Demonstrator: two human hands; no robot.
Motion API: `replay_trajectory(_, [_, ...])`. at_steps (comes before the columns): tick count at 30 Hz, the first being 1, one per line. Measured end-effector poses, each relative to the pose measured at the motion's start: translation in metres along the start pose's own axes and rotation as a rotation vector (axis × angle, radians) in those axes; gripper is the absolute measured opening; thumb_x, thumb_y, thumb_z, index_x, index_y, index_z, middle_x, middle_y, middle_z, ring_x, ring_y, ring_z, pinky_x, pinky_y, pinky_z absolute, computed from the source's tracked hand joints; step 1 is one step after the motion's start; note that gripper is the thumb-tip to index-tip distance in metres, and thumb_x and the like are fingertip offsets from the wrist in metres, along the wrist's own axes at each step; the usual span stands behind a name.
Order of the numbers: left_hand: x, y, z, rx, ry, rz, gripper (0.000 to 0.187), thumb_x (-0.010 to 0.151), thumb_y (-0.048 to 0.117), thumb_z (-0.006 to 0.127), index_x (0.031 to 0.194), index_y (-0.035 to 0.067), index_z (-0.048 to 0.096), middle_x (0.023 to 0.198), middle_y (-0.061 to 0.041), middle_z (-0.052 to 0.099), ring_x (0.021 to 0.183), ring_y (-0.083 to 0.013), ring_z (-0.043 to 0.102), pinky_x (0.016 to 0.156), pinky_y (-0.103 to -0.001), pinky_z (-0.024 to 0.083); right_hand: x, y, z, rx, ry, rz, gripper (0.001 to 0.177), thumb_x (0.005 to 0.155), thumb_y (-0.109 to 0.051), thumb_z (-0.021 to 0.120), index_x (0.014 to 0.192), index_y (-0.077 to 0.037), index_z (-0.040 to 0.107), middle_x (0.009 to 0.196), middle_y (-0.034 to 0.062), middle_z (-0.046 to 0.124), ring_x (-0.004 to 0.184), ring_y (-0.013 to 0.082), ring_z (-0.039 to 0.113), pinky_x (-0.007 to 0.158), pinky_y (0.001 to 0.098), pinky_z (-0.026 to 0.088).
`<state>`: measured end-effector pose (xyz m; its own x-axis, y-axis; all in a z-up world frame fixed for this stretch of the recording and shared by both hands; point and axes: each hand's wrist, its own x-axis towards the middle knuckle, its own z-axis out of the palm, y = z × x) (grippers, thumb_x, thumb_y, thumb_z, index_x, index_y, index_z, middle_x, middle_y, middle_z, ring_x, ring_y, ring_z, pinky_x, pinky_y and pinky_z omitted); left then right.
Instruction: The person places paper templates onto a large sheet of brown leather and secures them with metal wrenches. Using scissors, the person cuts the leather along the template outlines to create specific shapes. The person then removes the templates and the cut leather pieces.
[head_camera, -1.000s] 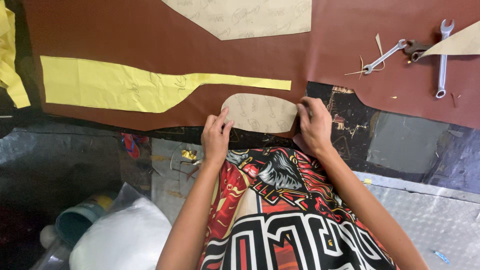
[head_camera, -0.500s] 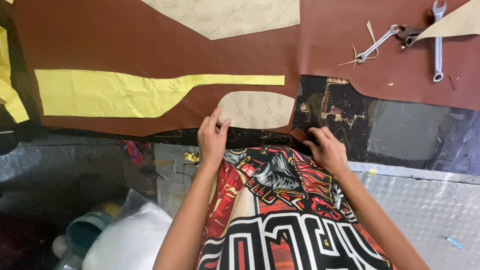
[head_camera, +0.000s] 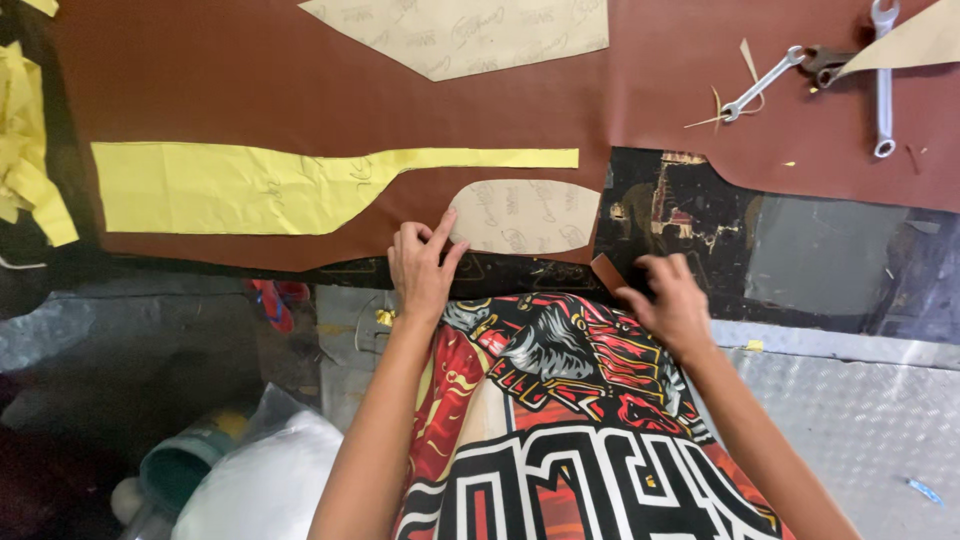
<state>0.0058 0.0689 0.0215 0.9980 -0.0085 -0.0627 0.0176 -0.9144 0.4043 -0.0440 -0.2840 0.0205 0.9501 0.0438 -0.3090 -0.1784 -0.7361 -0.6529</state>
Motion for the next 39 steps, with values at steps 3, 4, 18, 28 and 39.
replay_trajectory(3, [-0.002, -0.001, -0.001, 0.012, -0.012, 0.021, 0.052, 0.089, 0.034, 0.079, 0.138, 0.023, 0.068, 0.099, -0.007, 0.051, 0.094, -0.0271, 0.052, 0.081, -0.042, 0.042, -0.002, -0.001, 0.010, 0.004, 0.016, -0.041, 0.036, 0.085, -0.021, 0.080, 0.112, -0.003, 0.066, 0.101, 0.0163, 0.060, 0.085, 0.0336, 0.068, 0.069, 0.0428, 0.054])
replay_trajectory(4, [0.000, -0.001, -0.002, 0.004, -0.008, 0.021, 0.052, 0.088, 0.034, 0.079, 0.137, 0.023, 0.068, 0.099, -0.007, 0.051, 0.094, -0.0270, 0.052, 0.081, -0.043, 0.042, 0.001, 0.000, 0.010, 0.017, 0.057, -0.033, 0.031, 0.088, -0.020, 0.077, 0.113, -0.004, 0.067, 0.100, 0.0158, 0.061, 0.085, 0.0331, 0.068, 0.071, 0.0425, 0.054])
replay_trajectory(18, [-0.004, -0.003, 0.004, -0.039, 0.017, -0.020, 0.056, 0.084, 0.034, 0.082, 0.137, 0.022, 0.068, 0.100, -0.007, 0.053, 0.095, -0.0274, 0.054, 0.082, -0.043, 0.043, 0.063, -0.063, -0.003, -0.102, -0.035, -0.146, 0.042, 0.089, -0.020, 0.071, 0.130, -0.013, 0.065, 0.090, 0.0140, 0.065, 0.077, 0.0383, 0.065, 0.066, 0.0467, 0.051])
replay_trajectory(28, [-0.011, -0.006, 0.009, -0.128, 0.091, -0.063, 0.051, 0.083, 0.030, 0.083, 0.130, 0.014, 0.070, 0.107, -0.008, 0.057, 0.101, -0.0282, 0.056, 0.090, -0.044, 0.044, 0.080, -0.015, 0.008, 0.187, 0.156, -0.068, 0.018, 0.104, -0.011, 0.064, 0.119, -0.005, 0.072, 0.095, 0.0165, 0.065, 0.089, 0.0323, 0.066, 0.080, 0.0400, 0.051])
replay_trajectory(39, [-0.010, -0.018, -0.012, -0.307, 0.343, -0.114, 0.015, 0.100, 0.005, 0.069, 0.115, 0.005, 0.071, 0.111, -0.009, 0.068, 0.109, -0.0253, 0.064, 0.096, -0.040, 0.053, 0.169, 0.062, -0.047, -0.120, 0.544, 0.157, 0.028, 0.098, -0.020, 0.079, 0.105, 0.004, 0.066, 0.094, 0.0253, 0.069, 0.089, 0.0421, 0.066, 0.075, 0.0524, 0.049])
